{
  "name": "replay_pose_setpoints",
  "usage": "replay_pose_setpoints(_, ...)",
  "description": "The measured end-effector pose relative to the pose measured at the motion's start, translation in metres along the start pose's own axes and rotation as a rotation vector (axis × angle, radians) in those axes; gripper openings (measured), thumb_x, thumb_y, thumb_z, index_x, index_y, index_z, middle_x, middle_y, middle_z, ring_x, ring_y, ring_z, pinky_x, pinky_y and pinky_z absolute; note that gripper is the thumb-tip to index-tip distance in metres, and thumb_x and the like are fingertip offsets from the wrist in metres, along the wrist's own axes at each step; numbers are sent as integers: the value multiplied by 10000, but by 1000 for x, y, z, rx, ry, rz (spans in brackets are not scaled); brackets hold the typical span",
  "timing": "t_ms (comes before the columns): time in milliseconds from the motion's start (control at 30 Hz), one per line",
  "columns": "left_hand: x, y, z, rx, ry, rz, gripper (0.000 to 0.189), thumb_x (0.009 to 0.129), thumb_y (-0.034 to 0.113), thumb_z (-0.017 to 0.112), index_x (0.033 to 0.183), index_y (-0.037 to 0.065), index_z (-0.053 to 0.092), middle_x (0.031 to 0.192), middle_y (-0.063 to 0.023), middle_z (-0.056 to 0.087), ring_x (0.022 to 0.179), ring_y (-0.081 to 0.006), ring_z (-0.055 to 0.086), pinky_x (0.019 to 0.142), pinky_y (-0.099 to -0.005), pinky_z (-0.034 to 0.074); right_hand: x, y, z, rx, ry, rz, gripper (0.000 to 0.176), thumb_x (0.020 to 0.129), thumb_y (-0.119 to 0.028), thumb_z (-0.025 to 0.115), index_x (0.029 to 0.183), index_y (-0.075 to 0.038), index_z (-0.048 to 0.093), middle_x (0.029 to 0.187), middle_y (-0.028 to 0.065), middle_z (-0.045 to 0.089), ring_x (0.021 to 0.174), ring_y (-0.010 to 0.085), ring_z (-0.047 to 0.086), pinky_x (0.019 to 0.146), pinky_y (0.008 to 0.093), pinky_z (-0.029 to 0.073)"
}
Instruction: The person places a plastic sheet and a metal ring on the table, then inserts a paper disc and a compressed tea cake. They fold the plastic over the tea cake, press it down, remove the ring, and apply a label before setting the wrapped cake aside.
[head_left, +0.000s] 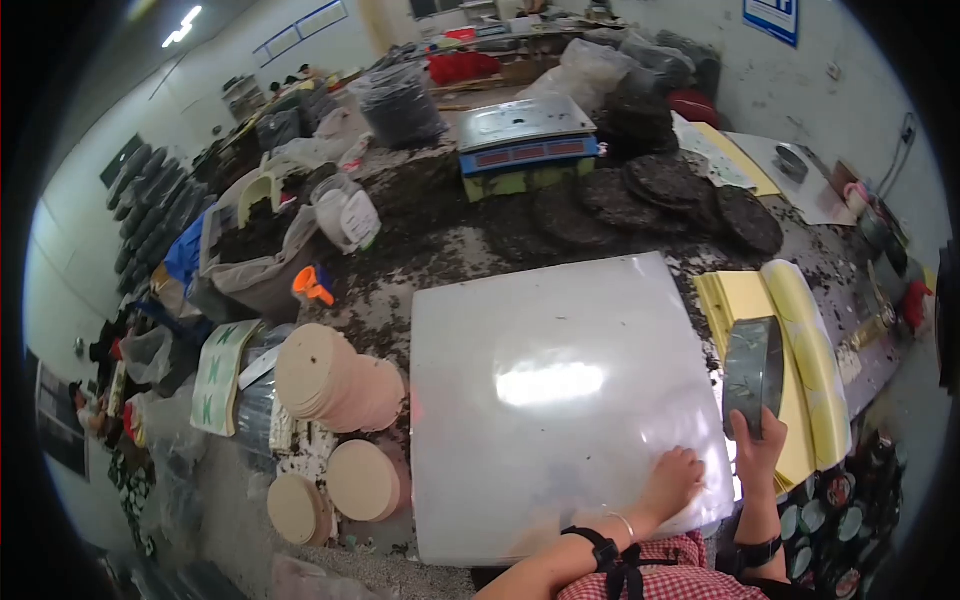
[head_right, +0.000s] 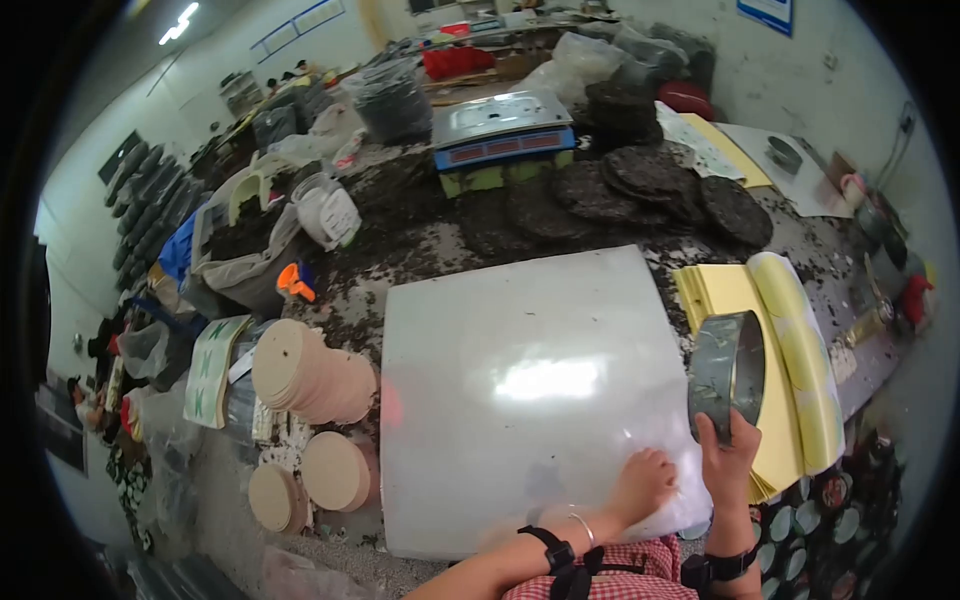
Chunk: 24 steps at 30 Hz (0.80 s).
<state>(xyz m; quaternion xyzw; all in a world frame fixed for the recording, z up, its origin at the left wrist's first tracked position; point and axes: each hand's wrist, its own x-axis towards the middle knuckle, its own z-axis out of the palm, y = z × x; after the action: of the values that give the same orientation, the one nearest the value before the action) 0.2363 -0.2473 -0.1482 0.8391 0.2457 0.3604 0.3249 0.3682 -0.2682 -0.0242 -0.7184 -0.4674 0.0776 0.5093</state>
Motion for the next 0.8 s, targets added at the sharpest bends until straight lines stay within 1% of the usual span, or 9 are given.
replay_pose_setpoints(200,-4,-4,3,-99,-97,-77,183,821,182,740,891,46,638,925,-103,594,977,-303,575,873,-422,467,3,-14,-3,-100,18,-28,150,881,-58,752,849,43,646,692,105,652,599,157,597,568,300,452)
replay_pose_setpoints(333,-3,6,-15,32,-61,79,179,832,188,741,851,47,631,916,-96,593,972,-295,567,865,-414,470,3,2,18,-343,-4,-192,177,828,-75,789,821,26,644,712,184,655,619,328,651,578,366,476)
replay_pose_setpoints(400,-14,-21,6,-73,-139,27,219,838,197,750,927,41,625,881,-104,581,932,-292,578,850,-419,481,1,-7,31,-149,-52,-121,197,819,-100,809,810,11,647,703,173,646,607,342,634,569,391,465)
replay_pose_setpoints(433,-16,-24,2,-300,-93,-141,226,852,200,739,959,34,629,896,-119,609,911,-312,591,856,-435,487,1,-3,33,-292,-32,-250,163,831,-77,812,885,13,686,694,86,656,606,257,634,572,351,490)
replay_pose_setpoints(467,-19,-25,0,-532,-54,-305,235,866,202,728,990,26,633,910,-135,636,889,-333,604,862,-452,494,2,-4,37,-299,6,-341,205,801,-92,847,875,-1,678,691,91,629,621,273,628,577,373,487)
replay_pose_setpoints(567,-2,-25,-82,-165,-83,-535,258,874,234,721,1013,30,647,887,-147,663,860,-361,632,820,-469,510,0,-12,45,-286,-107,-352,231,762,-75,852,805,-12,633,700,134,611,617,337,599,575,417,466)
replay_pose_setpoints(633,8,13,-84,-155,-168,-400,301,865,264,729,1030,26,647,897,-153,672,889,-370,638,820,-473,509,0,-20,55,-277,-147,-422,229,741,-49,837,765,-16,612,685,149,606,610,371,591,553,426,441)
replay_pose_setpoints(700,16,35,-51,-52,-281,-214,280,857,240,703,1032,26,660,956,-211,704,899,-414,664,772,-499,509,-5,-6,68,-145,-113,-265,230,760,-82,845,780,-13,627,682,148,608,598,355,587,555,414,434)
replay_pose_setpoints(800,1,6,23,-263,-280,-330,263,832,244,713,969,20,694,855,-173,684,924,-396,639,857,-493,490,-3,-14,60,-130,32,-194,211,784,-94,836,802,-3,646,668,141,609,586,330,594,553,410,433)
